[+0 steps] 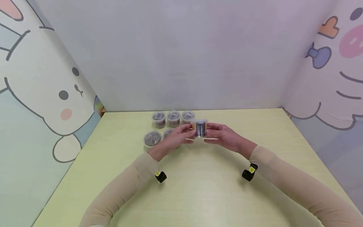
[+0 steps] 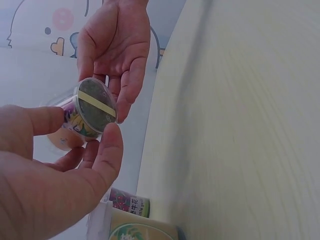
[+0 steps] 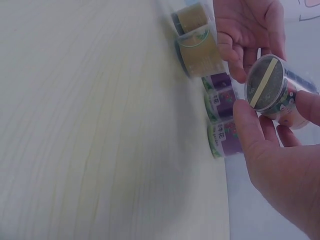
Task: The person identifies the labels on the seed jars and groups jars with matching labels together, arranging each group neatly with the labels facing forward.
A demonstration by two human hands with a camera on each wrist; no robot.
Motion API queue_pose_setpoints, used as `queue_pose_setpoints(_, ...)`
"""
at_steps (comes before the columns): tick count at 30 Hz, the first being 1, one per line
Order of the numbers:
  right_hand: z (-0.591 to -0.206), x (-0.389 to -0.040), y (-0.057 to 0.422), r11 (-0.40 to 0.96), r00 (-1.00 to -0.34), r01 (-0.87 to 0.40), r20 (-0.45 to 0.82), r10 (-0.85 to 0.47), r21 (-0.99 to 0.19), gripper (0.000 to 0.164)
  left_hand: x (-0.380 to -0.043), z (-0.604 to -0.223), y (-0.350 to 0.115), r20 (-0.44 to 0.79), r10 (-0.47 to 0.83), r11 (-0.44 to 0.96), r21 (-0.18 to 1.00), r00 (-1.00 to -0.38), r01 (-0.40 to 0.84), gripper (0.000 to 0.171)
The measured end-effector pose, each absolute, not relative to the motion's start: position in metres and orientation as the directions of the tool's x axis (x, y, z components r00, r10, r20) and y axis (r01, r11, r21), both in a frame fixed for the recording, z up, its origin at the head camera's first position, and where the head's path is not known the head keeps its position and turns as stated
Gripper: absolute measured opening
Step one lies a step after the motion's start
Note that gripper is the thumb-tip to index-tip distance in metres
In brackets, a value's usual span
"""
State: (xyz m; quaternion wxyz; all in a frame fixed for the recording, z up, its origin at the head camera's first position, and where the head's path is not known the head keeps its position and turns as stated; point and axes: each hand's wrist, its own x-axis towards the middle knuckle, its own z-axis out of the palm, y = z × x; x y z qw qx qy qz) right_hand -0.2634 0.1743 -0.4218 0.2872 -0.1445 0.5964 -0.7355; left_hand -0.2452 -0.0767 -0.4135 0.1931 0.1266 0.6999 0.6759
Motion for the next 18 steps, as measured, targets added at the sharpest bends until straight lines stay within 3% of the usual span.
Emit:
queue_pose_setpoints(11,-0.4239,-0.2633,0.1737,-0.122,-0.794,0.255,-0.136,-0.592,-0.959,0.062,-0.2453,-0.4140,-0.0782,-0.100,0.455,0.062,0.995,-0.885,-0.080,0.048)
queue_pose_setpoints(18,-0.4194,-0.2614,0.1692,-0.117,-0.791,0.269,-0.150,-0.593,-0.956,0.063,-0.2472,-0.4129,-0.0794,-0.090,0.481,0.107,0.993,-0.872,-0.044,0.057)
